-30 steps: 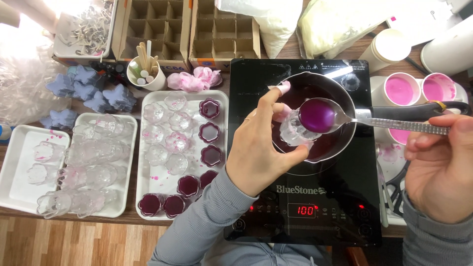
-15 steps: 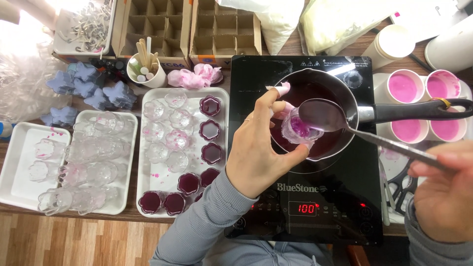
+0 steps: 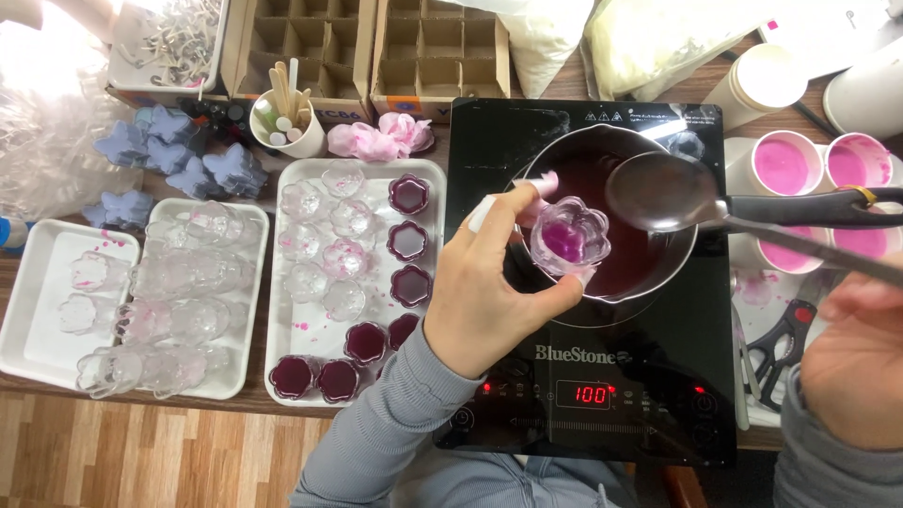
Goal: The person holds a clear flower-shaped mold in one hand and uses a spoon to ladle hot purple wax from a pot on an induction cooker into the mold. They place filled molds onto trays and repeat the filling cycle for successive molds.
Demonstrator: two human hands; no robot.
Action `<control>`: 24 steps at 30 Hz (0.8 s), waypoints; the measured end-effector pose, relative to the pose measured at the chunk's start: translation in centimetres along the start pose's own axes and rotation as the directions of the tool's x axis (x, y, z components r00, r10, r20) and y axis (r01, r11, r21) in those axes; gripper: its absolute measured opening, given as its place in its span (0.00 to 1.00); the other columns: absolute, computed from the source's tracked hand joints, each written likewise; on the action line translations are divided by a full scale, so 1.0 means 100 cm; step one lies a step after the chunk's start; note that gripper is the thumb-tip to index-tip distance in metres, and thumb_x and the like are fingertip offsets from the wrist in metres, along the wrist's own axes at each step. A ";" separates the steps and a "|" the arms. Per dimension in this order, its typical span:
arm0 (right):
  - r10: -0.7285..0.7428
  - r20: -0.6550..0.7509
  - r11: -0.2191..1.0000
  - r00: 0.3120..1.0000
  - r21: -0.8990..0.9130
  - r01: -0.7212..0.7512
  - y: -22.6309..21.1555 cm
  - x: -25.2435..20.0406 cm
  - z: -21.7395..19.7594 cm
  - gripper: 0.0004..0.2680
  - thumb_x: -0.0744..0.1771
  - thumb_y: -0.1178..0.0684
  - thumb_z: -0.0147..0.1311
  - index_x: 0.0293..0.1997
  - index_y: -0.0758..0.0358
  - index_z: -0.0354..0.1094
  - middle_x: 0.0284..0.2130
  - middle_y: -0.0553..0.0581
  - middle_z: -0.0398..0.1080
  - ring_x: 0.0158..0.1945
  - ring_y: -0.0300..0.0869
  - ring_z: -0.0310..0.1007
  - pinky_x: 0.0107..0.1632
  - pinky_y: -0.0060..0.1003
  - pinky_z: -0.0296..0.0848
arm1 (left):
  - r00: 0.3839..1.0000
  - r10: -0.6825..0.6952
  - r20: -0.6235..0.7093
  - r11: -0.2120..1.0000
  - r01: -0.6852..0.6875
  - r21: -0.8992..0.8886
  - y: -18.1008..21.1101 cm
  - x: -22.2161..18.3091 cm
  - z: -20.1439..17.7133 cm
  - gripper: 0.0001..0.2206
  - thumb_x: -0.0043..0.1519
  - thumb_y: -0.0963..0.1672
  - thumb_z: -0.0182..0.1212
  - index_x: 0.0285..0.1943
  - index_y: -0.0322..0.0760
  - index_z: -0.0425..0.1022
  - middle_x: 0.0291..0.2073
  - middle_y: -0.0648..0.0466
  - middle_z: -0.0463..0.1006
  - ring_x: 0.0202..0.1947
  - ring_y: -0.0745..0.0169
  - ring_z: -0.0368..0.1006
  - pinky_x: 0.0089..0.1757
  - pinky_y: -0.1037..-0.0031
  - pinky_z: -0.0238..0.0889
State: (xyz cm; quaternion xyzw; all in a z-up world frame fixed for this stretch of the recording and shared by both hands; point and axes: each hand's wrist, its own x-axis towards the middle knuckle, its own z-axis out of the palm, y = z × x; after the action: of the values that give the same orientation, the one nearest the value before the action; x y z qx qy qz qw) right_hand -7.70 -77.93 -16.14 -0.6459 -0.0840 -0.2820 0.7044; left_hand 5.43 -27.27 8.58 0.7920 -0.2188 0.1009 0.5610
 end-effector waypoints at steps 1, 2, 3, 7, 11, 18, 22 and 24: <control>0.001 0.002 1.000 1.000 0.000 -0.001 0.009 0.007 -0.023 0.15 0.80 0.46 0.38 0.48 0.64 0.69 0.38 0.63 0.70 0.34 0.42 0.70 0.37 0.29 0.70 | 1.000 -0.001 -0.001 1.000 0.001 0.000 0.001 0.000 -0.002 0.31 0.55 0.43 0.74 0.68 0.33 0.68 0.50 0.52 0.78 0.50 0.63 0.78 0.52 0.74 0.74; 0.012 -0.009 1.000 1.000 -0.023 -0.012 0.016 0.013 -0.047 0.14 0.80 0.47 0.38 0.48 0.65 0.68 0.38 0.63 0.70 0.34 0.42 0.71 0.37 0.30 0.70 | 1.000 -0.019 -0.016 1.000 0.019 -0.010 0.003 -0.001 -0.005 0.29 0.54 0.43 0.74 0.65 0.34 0.70 0.50 0.52 0.78 0.49 0.63 0.78 0.51 0.75 0.74; 0.022 -0.020 0.999 1.000 -0.046 -0.023 0.020 0.016 -0.071 0.14 0.80 0.47 0.38 0.48 0.65 0.67 0.38 0.63 0.71 0.34 0.42 0.71 0.37 0.30 0.71 | 0.999 -0.037 -0.030 0.999 0.036 -0.019 0.004 -0.001 -0.007 0.27 0.54 0.43 0.74 0.63 0.35 0.72 0.50 0.52 0.78 0.48 0.64 0.79 0.49 0.75 0.74; 0.067 -0.070 0.988 0.995 -0.138 -0.076 -0.021 0.034 0.011 0.11 0.80 0.51 0.39 0.50 0.67 0.65 0.36 0.63 0.71 0.34 0.43 0.71 0.38 0.32 0.72 | 0.998 -0.056 -0.035 0.998 0.056 -0.009 0.005 -0.006 -0.013 0.26 0.53 0.43 0.74 0.62 0.35 0.73 0.49 0.53 0.79 0.46 0.64 0.79 0.49 0.75 0.74; 0.097 -0.127 0.966 0.987 -0.226 -0.125 -0.094 0.058 0.179 0.09 0.80 0.54 0.41 0.51 0.69 0.62 0.35 0.64 0.72 0.34 0.44 0.72 0.40 0.34 0.74 | 0.998 -0.026 -0.054 0.999 0.027 0.020 0.004 -0.013 -0.017 0.27 0.54 0.42 0.74 0.63 0.34 0.73 0.52 0.51 0.78 0.47 0.63 0.79 0.49 0.75 0.74; 0.174 -0.133 0.946 0.976 -0.255 -0.203 -0.129 0.067 0.251 0.09 0.79 0.56 0.46 0.48 0.74 0.65 0.32 0.64 0.72 0.34 0.44 0.76 0.40 0.36 0.78 | 0.997 -0.030 -0.065 0.997 0.034 0.070 0.003 -0.024 -0.022 0.28 0.51 0.41 0.75 0.63 0.33 0.74 0.51 0.50 0.78 0.46 0.61 0.78 0.49 0.74 0.73; 0.211 -0.160 0.943 0.964 -0.228 -0.244 -0.123 0.068 0.259 0.09 0.79 0.58 0.48 0.47 0.76 0.66 0.32 0.64 0.71 0.33 0.44 0.74 0.38 0.36 0.77 | 0.996 -0.014 -0.086 0.997 0.020 0.075 -0.002 -0.035 -0.018 0.28 0.50 0.40 0.75 0.62 0.33 0.74 0.51 0.50 0.77 0.47 0.60 0.77 0.50 0.74 0.73; 0.218 -0.110 0.947 0.970 -0.218 -0.238 -0.120 0.068 0.260 0.09 0.79 0.58 0.48 0.50 0.76 0.69 0.31 0.63 0.72 0.33 0.42 0.75 0.38 0.34 0.77 | 0.996 -0.031 -0.080 0.998 0.035 0.058 -0.005 -0.039 -0.016 0.28 0.50 0.40 0.75 0.62 0.32 0.74 0.51 0.49 0.77 0.48 0.59 0.77 0.49 0.73 0.73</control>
State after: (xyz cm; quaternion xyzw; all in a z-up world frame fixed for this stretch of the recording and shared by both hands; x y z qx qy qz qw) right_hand -1.78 -55.12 1.41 -0.7158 0.0543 -0.2336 0.6559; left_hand 2.38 -24.69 7.16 0.8072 -0.1803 0.1293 0.5471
